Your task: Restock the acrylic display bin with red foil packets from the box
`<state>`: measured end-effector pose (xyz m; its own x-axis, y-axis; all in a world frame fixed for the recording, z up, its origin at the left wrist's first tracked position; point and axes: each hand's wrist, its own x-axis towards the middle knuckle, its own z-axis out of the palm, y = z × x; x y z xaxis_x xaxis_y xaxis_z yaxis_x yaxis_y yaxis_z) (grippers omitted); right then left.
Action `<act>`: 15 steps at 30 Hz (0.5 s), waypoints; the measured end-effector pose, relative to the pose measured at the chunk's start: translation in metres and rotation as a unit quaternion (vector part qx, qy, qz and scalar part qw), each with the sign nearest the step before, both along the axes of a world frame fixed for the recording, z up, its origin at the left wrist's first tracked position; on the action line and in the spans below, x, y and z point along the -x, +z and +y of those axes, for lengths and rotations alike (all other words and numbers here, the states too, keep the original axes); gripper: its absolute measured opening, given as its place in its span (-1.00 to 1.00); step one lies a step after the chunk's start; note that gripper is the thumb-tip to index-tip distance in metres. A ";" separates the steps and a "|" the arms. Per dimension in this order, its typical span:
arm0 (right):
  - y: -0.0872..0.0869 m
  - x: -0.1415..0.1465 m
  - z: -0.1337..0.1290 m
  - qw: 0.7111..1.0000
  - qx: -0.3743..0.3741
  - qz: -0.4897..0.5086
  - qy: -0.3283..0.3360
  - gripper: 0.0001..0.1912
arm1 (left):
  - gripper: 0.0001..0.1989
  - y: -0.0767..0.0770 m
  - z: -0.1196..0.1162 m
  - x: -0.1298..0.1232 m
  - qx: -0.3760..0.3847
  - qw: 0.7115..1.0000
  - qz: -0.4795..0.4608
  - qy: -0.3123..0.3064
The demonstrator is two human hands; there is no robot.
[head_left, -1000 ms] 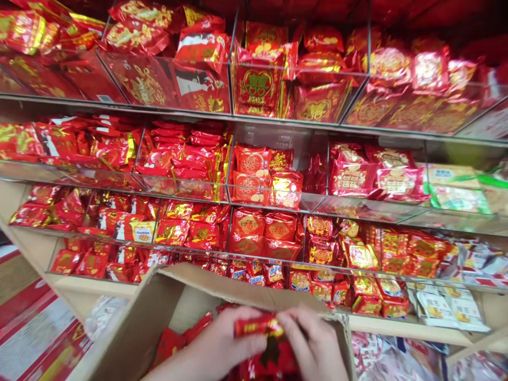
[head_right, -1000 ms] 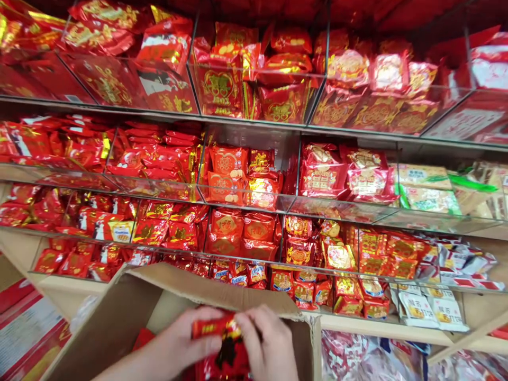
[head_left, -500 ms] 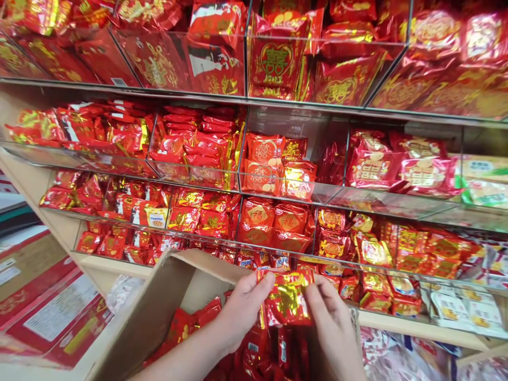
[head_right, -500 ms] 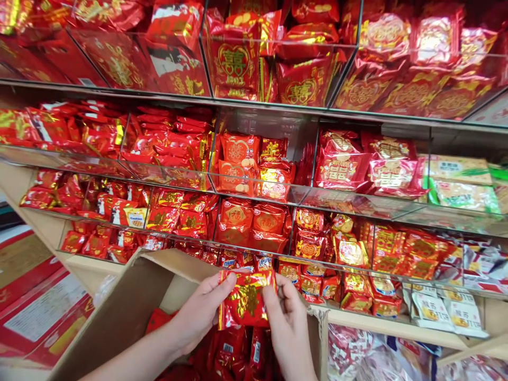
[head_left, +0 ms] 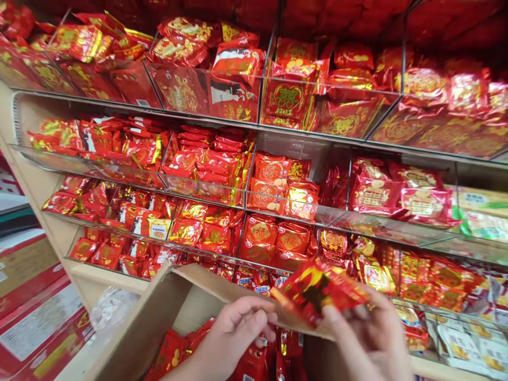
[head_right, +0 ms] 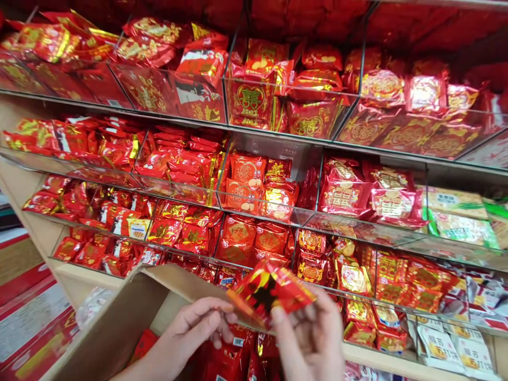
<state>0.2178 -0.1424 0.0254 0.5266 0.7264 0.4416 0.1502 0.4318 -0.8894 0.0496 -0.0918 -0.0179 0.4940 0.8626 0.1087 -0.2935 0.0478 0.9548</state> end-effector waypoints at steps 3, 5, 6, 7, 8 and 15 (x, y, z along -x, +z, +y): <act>0.060 -0.032 0.017 0.979 -0.072 -0.163 -0.102 -0.51 | -0.73 -0.002 0.010 0.017 -0.031 0.998 0.031 0.038; 0.094 -0.052 0.035 0.954 -0.096 -0.253 -0.130 -0.47 | -0.74 -0.003 0.016 0.027 -0.042 0.996 0.054 0.058; 0.108 -0.060 0.044 0.946 -0.097 -0.282 -0.130 -0.47 | -0.74 -0.004 0.018 0.032 -0.047 0.994 0.068 0.066; 0.118 -0.066 0.052 0.943 -0.091 -0.298 -0.120 -0.48 | -0.75 -0.003 0.019 0.036 -0.054 0.992 0.086 0.073; 0.125 -0.070 0.060 0.943 -0.082 -0.305 -0.108 -0.49 | -0.76 -0.003 0.020 0.041 -0.065 0.988 0.109 0.083; 0.132 -0.086 0.077 0.907 -0.084 -0.379 -0.166 -0.46 | -0.79 0.013 0.030 0.075 -0.401 0.822 0.312 0.257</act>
